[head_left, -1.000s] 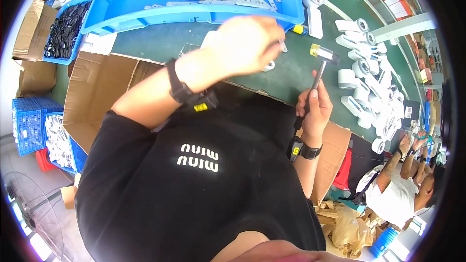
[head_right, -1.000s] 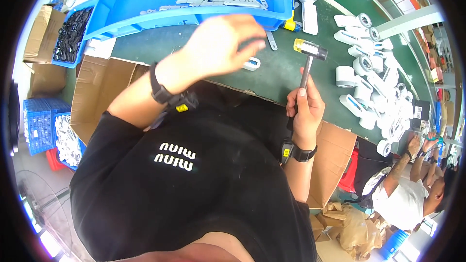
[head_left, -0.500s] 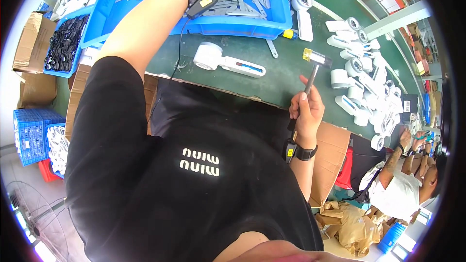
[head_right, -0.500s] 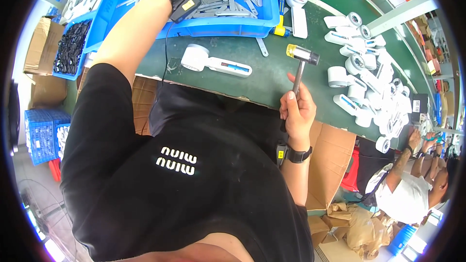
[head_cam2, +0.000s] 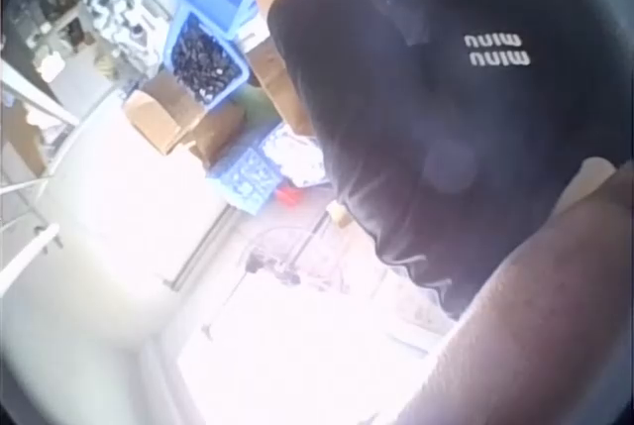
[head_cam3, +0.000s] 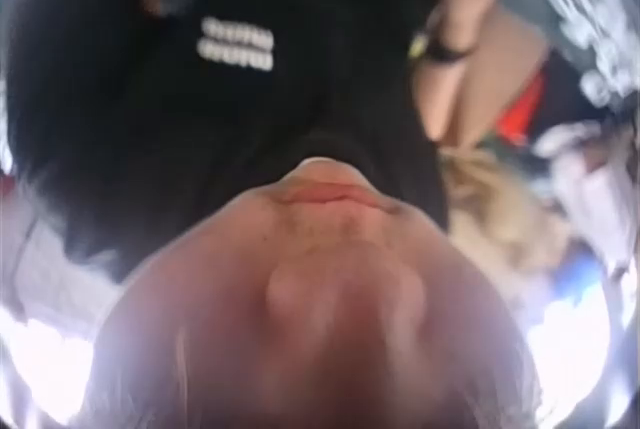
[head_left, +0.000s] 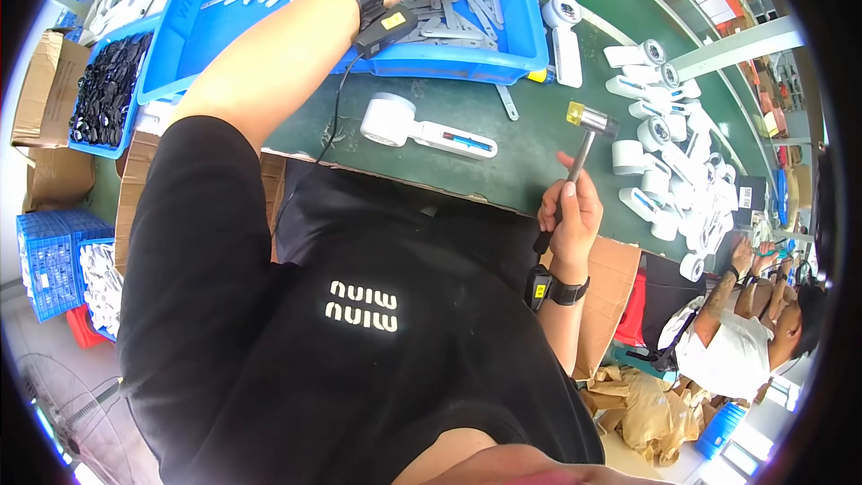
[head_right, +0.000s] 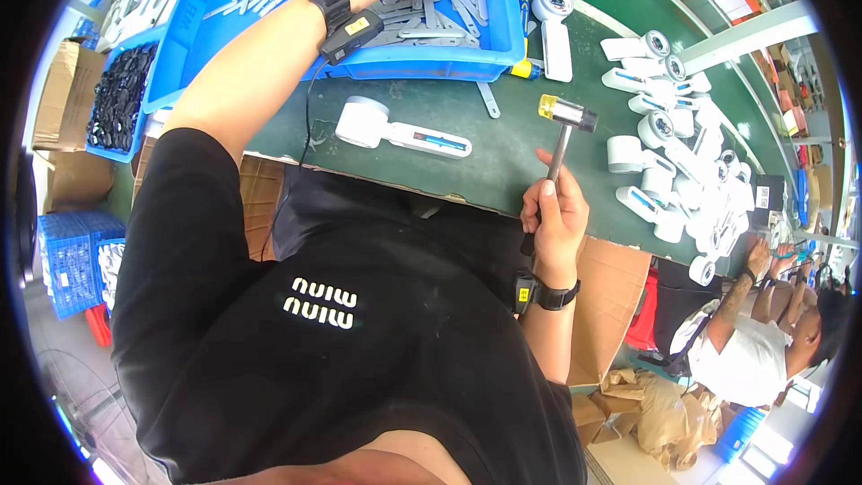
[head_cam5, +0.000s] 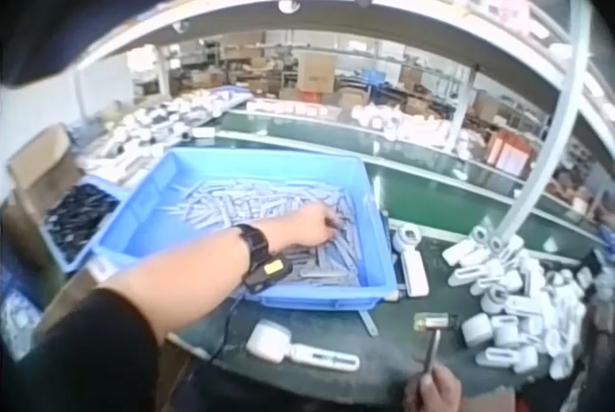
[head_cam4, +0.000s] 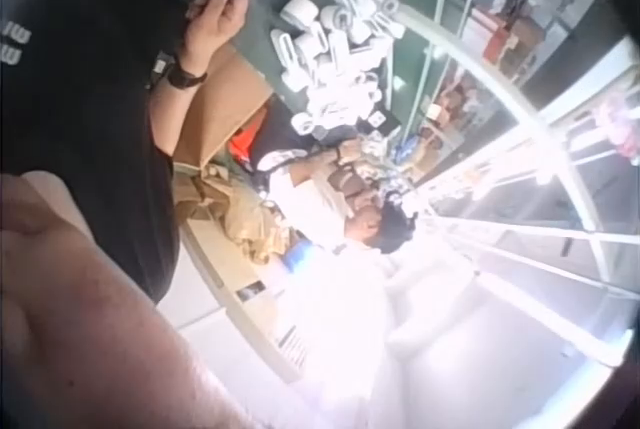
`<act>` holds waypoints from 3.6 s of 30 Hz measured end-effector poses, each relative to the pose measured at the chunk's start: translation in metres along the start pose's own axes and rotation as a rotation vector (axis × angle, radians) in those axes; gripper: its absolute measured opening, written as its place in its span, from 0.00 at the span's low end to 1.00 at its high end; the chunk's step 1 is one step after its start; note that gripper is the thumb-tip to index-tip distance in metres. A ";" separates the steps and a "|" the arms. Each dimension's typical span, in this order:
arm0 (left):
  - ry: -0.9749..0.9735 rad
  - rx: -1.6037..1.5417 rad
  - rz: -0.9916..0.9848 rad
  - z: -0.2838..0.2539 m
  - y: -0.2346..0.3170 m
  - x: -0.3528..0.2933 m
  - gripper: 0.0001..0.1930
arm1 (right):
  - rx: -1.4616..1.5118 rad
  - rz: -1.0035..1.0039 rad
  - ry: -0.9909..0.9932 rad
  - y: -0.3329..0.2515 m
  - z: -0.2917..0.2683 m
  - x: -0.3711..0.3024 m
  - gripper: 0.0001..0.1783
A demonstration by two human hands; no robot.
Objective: Assembling mechanical components into plastic housings using a mallet.
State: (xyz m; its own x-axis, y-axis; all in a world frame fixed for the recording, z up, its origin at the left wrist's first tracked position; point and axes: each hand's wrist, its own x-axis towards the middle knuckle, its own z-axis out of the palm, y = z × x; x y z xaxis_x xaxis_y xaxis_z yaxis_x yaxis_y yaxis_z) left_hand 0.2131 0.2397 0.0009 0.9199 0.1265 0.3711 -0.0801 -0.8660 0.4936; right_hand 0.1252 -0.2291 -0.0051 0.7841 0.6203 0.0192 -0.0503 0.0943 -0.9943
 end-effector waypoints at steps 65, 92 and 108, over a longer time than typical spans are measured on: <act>0.229 0.053 0.069 -0.016 0.180 -0.249 0.05 | -0.672 0.016 0.066 -0.007 0.091 0.035 0.13; 0.391 0.190 0.295 0.025 0.181 -0.237 0.04 | -0.777 -0.174 0.080 0.001 0.087 0.033 0.14; 0.343 0.187 0.256 0.022 0.179 -0.238 0.04 | -0.862 -0.109 0.025 -0.006 0.029 -0.047 0.28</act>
State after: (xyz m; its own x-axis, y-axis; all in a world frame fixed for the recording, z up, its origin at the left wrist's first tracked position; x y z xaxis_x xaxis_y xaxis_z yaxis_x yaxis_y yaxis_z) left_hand -0.0120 0.0435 -0.0164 0.6974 0.0231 0.7163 -0.1883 -0.9584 0.2143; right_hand 0.0708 -0.2362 0.0026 0.7713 0.6239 0.1262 0.5038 -0.4771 -0.7201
